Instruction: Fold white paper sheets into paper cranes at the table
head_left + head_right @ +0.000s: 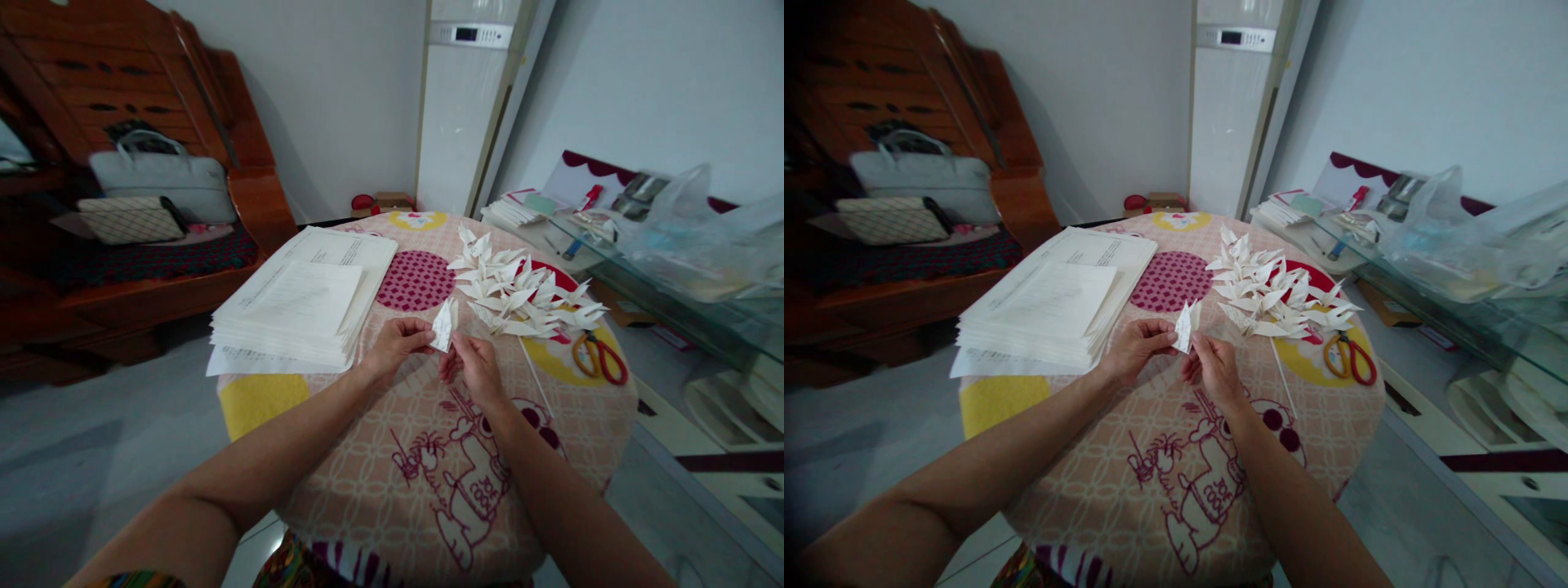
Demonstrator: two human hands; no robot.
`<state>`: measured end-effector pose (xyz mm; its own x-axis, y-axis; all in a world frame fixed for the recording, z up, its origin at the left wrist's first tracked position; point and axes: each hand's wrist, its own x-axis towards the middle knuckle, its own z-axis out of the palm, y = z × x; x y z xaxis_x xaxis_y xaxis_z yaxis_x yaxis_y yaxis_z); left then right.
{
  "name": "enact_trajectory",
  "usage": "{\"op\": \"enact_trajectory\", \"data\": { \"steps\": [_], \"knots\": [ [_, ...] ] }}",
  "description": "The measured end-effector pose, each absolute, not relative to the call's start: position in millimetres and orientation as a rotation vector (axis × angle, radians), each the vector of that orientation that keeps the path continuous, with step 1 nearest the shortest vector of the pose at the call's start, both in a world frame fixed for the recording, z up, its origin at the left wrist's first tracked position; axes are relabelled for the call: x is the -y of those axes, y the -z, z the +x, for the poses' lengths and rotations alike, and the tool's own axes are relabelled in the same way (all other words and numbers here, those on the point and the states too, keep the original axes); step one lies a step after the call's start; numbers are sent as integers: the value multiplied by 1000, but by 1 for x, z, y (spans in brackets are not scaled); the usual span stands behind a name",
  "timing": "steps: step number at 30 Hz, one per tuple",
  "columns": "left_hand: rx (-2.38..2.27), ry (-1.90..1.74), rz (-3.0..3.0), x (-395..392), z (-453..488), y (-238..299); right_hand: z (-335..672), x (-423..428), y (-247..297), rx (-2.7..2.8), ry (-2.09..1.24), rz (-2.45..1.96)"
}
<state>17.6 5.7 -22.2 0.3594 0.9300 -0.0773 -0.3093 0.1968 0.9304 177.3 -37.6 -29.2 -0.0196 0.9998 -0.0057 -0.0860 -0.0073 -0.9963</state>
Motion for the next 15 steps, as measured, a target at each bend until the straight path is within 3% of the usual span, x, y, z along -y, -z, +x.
{"op": "enact_trajectory", "data": {
  "steps": [15],
  "knots": [
    [-723,-889,763,-9,15,24,176,42,20,1230,-1295,-1084]
  ]
}}
